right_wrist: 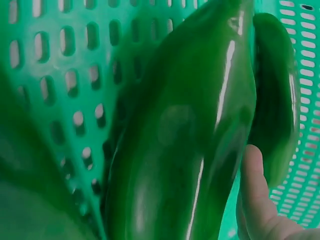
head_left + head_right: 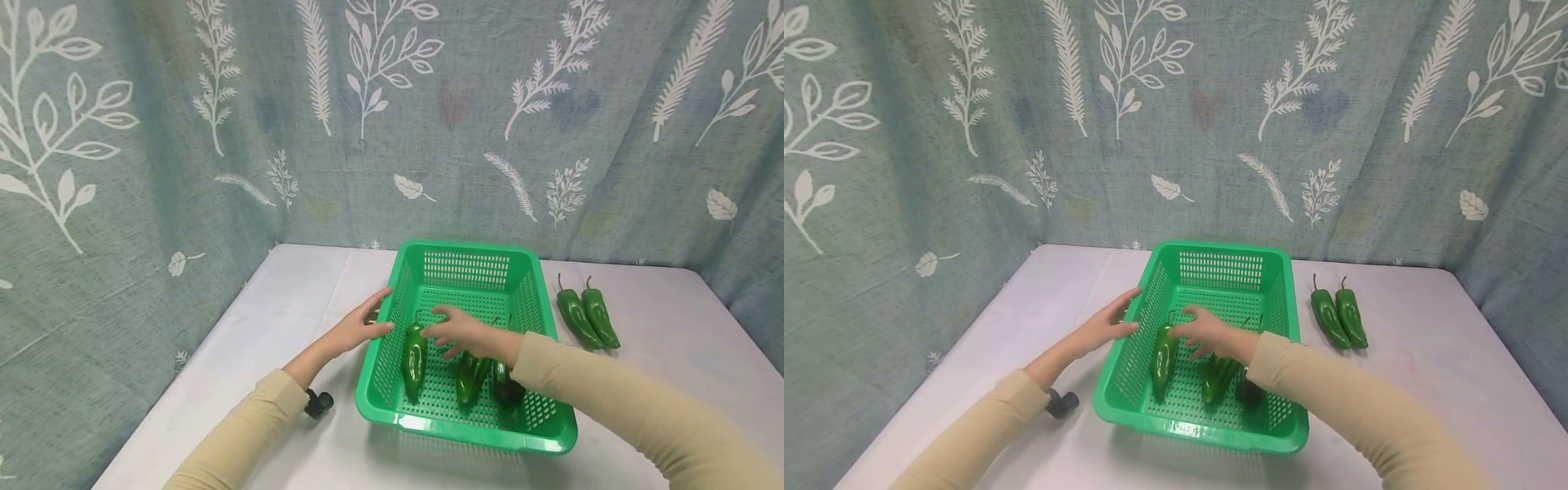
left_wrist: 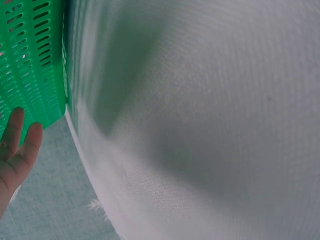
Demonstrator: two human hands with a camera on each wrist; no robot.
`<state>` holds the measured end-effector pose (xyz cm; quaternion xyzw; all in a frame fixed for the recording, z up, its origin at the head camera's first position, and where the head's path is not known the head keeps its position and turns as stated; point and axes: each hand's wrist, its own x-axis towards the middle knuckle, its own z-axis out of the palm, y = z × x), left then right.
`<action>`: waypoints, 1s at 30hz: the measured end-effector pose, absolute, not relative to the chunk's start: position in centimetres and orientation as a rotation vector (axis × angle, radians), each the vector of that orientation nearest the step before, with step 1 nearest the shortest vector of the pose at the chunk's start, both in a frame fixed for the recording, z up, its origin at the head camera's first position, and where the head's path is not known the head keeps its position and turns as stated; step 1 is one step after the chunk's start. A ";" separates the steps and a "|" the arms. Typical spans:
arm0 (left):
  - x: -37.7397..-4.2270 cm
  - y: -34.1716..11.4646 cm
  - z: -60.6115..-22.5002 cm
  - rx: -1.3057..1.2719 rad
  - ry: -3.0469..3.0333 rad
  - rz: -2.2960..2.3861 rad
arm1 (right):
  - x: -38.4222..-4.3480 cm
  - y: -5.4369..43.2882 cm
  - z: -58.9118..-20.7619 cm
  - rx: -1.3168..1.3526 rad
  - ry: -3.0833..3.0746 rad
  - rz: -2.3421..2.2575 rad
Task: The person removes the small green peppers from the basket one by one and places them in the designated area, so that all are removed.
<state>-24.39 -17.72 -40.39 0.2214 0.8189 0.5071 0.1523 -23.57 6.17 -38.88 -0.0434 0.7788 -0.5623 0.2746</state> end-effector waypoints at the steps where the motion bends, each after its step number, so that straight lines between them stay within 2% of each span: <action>1: -24.4 -17.7 -40.4 0.635 2.348 1.456 | -23.5 6.0 -39.0 -0.119 2.091 -1.510; 15: -24.4 -17.7 -40.4 0.634 2.326 1.465 | -23.0 4.4 -40.6 -0.120 2.094 -1.446; 24: -22.7 -17.1 -37.7 0.628 2.331 1.442 | -22.7 4.2 -40.6 -0.126 2.082 -1.449; 30: -22.6 -17.1 -37.7 0.636 2.334 1.449 | -22.5 4.0 -40.7 -0.141 2.029 -1.501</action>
